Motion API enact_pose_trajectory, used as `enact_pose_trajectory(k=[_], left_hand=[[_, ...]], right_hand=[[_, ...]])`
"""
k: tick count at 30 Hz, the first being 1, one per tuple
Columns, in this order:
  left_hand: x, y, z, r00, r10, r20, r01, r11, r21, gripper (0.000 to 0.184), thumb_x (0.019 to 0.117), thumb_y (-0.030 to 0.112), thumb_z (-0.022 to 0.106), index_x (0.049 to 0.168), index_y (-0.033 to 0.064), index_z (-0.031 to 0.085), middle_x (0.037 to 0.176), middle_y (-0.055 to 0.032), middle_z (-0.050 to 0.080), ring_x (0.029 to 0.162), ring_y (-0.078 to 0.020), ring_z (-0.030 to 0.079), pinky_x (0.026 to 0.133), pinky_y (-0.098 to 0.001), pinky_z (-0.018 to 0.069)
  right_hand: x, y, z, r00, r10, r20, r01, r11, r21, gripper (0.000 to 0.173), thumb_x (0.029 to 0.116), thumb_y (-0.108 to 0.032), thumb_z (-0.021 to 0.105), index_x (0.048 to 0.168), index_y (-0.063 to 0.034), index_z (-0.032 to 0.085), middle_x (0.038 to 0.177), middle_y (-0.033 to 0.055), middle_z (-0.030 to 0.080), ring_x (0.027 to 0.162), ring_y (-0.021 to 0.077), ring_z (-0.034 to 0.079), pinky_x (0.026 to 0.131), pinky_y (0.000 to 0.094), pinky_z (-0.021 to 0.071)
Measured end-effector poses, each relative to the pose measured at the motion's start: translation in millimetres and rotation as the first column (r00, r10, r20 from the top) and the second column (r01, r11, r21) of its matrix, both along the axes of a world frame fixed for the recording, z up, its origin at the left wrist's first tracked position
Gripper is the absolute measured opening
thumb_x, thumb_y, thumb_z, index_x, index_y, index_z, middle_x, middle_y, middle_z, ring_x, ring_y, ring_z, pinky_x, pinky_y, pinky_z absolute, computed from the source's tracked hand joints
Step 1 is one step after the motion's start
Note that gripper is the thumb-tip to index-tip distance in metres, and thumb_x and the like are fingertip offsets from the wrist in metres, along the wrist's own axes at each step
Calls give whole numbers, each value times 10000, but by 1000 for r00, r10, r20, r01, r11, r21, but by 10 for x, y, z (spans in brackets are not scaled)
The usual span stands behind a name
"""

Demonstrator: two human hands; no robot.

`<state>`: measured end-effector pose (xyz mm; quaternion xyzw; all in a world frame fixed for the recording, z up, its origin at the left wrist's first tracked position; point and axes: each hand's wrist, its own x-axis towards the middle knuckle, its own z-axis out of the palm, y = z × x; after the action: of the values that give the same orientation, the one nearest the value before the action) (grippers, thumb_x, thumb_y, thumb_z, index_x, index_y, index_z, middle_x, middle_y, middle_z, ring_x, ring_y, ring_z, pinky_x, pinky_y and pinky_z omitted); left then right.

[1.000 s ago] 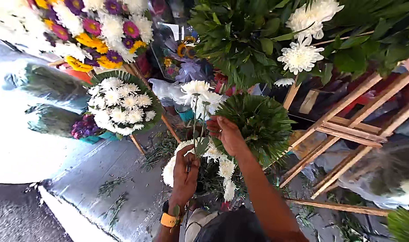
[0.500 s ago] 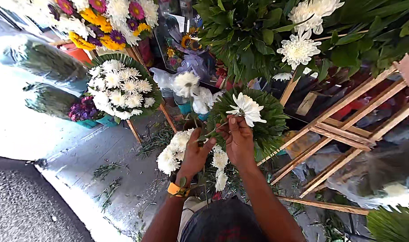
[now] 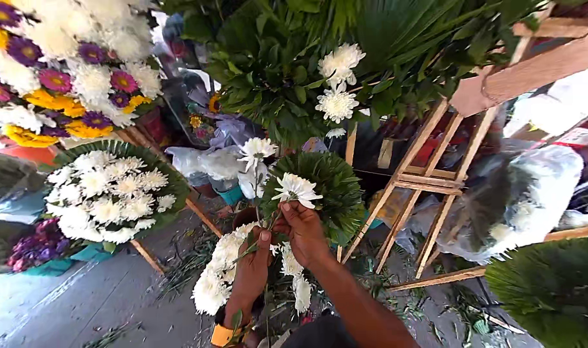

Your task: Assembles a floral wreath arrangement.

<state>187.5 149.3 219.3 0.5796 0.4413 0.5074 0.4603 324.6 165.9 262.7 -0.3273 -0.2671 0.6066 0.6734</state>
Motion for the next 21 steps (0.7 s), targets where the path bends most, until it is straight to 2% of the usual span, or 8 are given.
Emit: enact_pose_trajectory(k=[4,6,7,9,13,16,19,21], left_hand=[[-74,-38,41,998,-9,-62,8,1000,-5,516,1063,550,371,1007,143,683,755,78,622,512,-19,470,460,-177,410],[-99,7,36,998,-42,-55,47,995,91,587,992,656,479,1158,136,695,919,73,667,607,-9,526,529,-178,459],[-53,46,64,998,-51,-35,55,991,121,587,976,627,549,1226,108,662,1018,58,692,669,-7,566,587,-184,494],[122,93,104,996,-19,88,5,987,159,265,1008,314,607,1107,73,652,918,47,662,625,-13,555,562,-179,497],[99,20,125,984,28,179,-65,977,204,121,1025,226,560,948,183,643,721,130,600,571,12,532,535,-155,478],[-85,49,22,993,85,77,-104,953,286,114,1004,247,588,956,150,622,780,116,600,568,16,527,512,-145,478],[-107,41,-41,993,102,64,-115,963,245,120,993,259,588,1000,144,619,776,106,587,522,-5,484,474,-165,445],[-75,8,-49,991,101,91,-117,973,200,106,984,248,593,1020,152,618,765,107,590,505,-8,481,461,-163,440]], right_hand=[[327,233,117,963,-262,-57,265,963,52,159,1093,-123,449,1129,-5,550,934,83,667,808,166,696,782,339,620],[466,239,92,968,-217,126,196,967,161,172,1076,-103,477,1135,29,570,998,109,672,891,177,684,860,367,596],[423,164,74,950,-138,281,85,977,193,188,1052,-98,525,1135,48,610,1013,98,682,894,148,667,861,348,580],[256,-20,76,912,-16,410,-66,981,184,187,1028,-97,586,1134,40,657,1001,55,699,884,100,671,851,308,589],[597,257,265,899,-388,201,309,890,337,143,1073,-140,480,1098,-56,592,952,20,659,826,128,667,829,358,595],[1242,594,451,557,-762,332,524,632,571,254,1038,-145,602,1252,-8,602,1138,81,712,1027,187,715,942,410,606],[1637,1000,525,30,-933,359,590,306,747,329,886,-58,723,1145,133,654,1068,214,714,1034,208,698,959,342,550],[1842,1287,546,-67,-959,274,527,199,826,280,839,-34,720,1061,129,671,961,187,727,939,160,719,894,289,574]])
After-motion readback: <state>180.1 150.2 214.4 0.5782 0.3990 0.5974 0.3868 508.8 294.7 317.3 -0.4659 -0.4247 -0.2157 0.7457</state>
